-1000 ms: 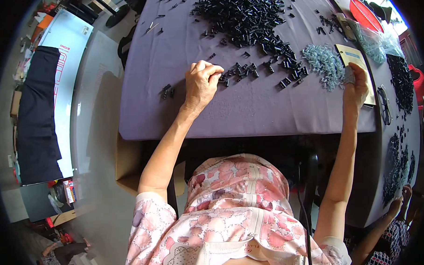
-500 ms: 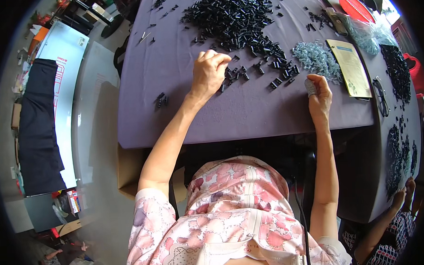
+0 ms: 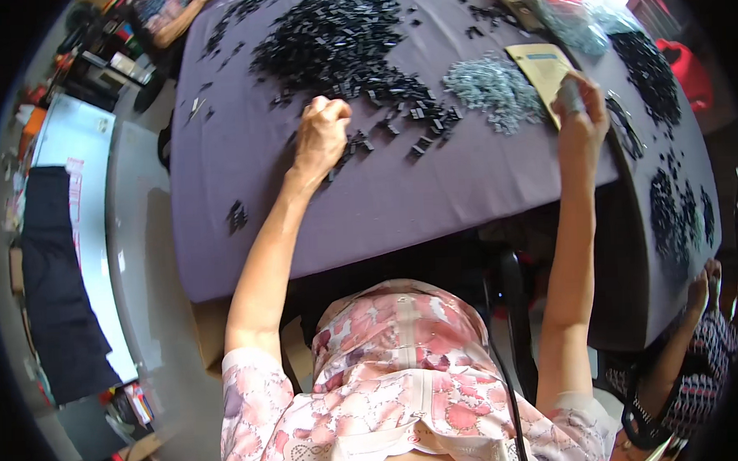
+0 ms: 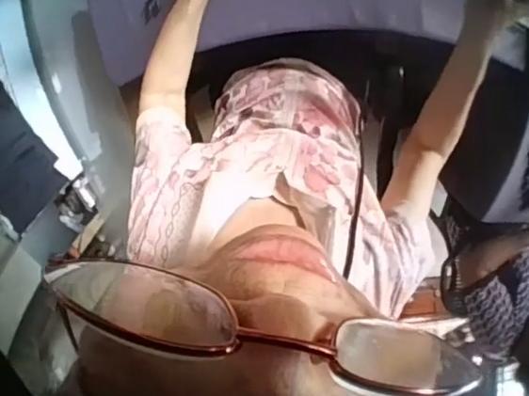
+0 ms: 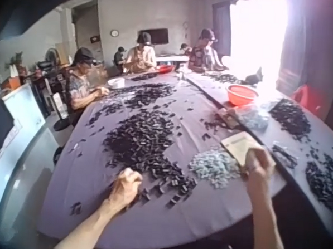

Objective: The user is manually assembling small black plastic components by inserting small white filters or parts into them.

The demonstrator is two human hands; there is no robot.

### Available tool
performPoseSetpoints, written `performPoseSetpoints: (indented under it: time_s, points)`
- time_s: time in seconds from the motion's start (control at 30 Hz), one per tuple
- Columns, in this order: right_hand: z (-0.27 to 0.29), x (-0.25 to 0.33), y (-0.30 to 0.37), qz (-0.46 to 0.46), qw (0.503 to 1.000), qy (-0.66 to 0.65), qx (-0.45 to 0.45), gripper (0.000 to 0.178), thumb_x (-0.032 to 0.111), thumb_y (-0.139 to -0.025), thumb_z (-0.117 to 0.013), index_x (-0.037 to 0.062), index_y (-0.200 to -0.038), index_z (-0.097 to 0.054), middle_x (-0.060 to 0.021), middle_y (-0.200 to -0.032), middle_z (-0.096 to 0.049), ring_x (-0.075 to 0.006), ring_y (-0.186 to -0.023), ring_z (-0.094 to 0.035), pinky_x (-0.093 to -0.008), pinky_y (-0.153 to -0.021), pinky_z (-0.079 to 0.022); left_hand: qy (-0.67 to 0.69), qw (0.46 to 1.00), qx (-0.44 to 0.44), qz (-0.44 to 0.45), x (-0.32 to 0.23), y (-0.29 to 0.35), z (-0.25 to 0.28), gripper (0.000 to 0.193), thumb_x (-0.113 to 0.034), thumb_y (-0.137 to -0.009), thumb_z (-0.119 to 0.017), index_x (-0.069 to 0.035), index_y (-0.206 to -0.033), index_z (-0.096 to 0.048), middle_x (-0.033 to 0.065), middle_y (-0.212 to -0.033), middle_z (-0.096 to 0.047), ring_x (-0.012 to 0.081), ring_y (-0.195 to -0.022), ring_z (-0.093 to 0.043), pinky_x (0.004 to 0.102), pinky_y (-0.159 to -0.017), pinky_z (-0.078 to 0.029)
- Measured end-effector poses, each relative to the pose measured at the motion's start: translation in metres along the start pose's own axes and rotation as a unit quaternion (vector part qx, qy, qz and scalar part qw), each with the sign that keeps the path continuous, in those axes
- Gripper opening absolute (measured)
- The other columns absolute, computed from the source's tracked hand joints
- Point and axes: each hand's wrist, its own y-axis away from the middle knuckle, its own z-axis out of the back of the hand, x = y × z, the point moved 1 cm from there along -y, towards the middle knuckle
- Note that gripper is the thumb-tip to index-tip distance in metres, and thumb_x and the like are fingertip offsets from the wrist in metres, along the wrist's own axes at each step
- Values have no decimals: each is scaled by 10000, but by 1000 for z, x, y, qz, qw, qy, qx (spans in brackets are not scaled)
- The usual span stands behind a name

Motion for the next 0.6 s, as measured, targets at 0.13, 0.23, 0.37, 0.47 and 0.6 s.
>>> performPoseSetpoints:
  time_s: [0.13,0.23,0.37,0.47,0.6]
  points:
    - [18,30,-32,23,990,-101,-92,170,-14,-867,-492,2,-1004,-591,-12,-754,-531,-63,-636,-482,-201,-595,-412,26,999,-24,34,5,1,1,48,-51,-792,-588,-39,-830,-561,126,-837,-572,318,-834,-546,410,-751,-440]
    - [10,24,-6,3,999,-21,-35,171,-6,-873,-495,15,-1011,-593,-13,-772,-546,-62,-642,-485,-197,-584,-409,168,979,-52,101,-17,4,9,53,-63,-829,-584,-26,-858,-559,76,-769,-597,228,-708,-554,348,-667,-453]
    - [-34,-5,62,-71,987,-31,138,255,-93,-827,-436,20,-987,-599,-15,-795,-558,-73,-627,-499,-203,-561,-404,492,843,-1,215,-55,26,16,66,-60,-858,-607,-56,-922,-590,9,-772,-608,41,-568,-486,172,-520,-407]
    - [-63,-11,103,-129,963,-49,229,286,-137,-808,-440,17,-993,-594,5,-808,-561,-52,-667,-499,-191,-595,-413,591,767,-3,249,-72,43,19,96,-60,-856,-612,-23,-945,-608,68,-803,-633,79,-597,-553,209,-552,-463]
    - [-83,3,126,-157,937,-29,310,382,-194,-727,-376,8,-992,-563,-2,-832,-556,-61,-732,-520,-203,-644,-435,639,711,2,294,-80,65,24,106,-65,-860,-607,-17,-954,-615,84,-814,-635,97,-623,-582,216,-582,-484]
